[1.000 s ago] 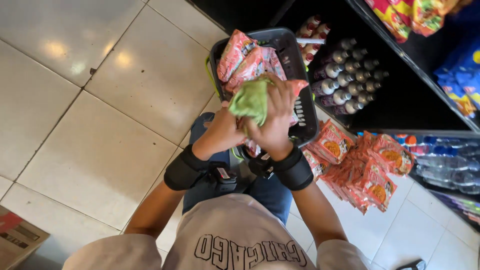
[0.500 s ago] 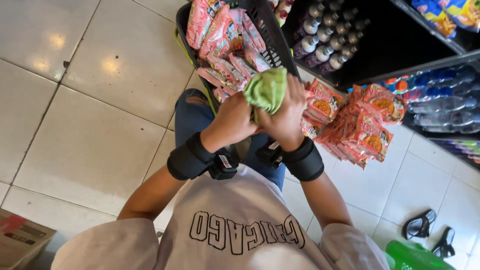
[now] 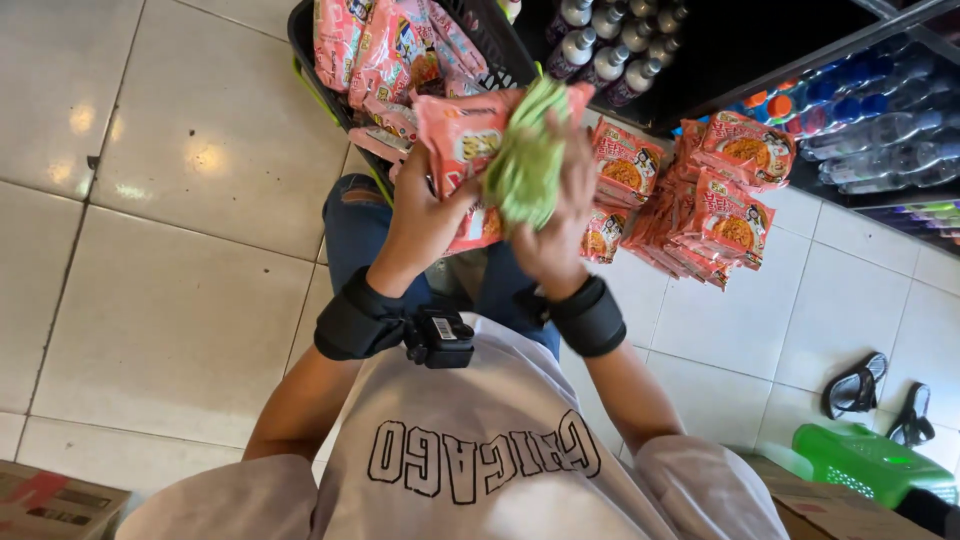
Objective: The person cleans individual instant noodle packets with a cloth and organizes them into stacks.
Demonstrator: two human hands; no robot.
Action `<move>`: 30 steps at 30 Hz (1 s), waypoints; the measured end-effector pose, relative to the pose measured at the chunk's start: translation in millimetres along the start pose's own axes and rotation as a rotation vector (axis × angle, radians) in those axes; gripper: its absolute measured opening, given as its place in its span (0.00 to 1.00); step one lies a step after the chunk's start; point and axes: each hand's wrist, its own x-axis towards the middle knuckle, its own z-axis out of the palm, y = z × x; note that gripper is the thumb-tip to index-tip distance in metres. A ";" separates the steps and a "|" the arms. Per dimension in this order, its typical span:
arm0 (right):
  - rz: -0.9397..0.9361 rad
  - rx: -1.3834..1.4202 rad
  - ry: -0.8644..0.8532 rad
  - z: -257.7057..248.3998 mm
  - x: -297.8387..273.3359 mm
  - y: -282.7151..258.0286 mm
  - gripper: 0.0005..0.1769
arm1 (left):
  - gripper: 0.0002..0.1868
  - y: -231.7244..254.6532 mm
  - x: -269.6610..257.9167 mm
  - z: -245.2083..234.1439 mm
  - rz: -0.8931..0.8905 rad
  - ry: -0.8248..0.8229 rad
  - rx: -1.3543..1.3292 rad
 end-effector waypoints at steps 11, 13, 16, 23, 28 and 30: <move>0.080 -0.084 -0.073 1.1 -3.3 37.4 0.34 | 0.25 15.6 -13.6 2.8 -0.203 -0.067 -0.096; 0.134 0.026 0.016 3.0 -9.2 74.7 0.32 | 0.25 10.2 -17.0 -2.2 -0.241 -0.103 -0.075; 0.624 0.733 0.053 0.3 -23.7 111.9 0.28 | 0.24 -5.5 -18.6 -9.4 -0.113 -0.163 -0.175; 1.105 1.473 -0.095 -19.5 -21.3 84.8 0.34 | 0.23 -15.0 2.9 -12.3 -0.224 -0.069 -0.480; 0.973 1.517 -0.181 -27.3 -20.7 67.2 0.35 | 0.20 -90.8 8.7 -11.9 -0.189 -0.030 -0.289; 0.695 1.143 -0.160 -28.2 -18.0 49.9 0.39 | 0.26 -123.9 8.6 -10.7 -0.190 -0.039 -0.067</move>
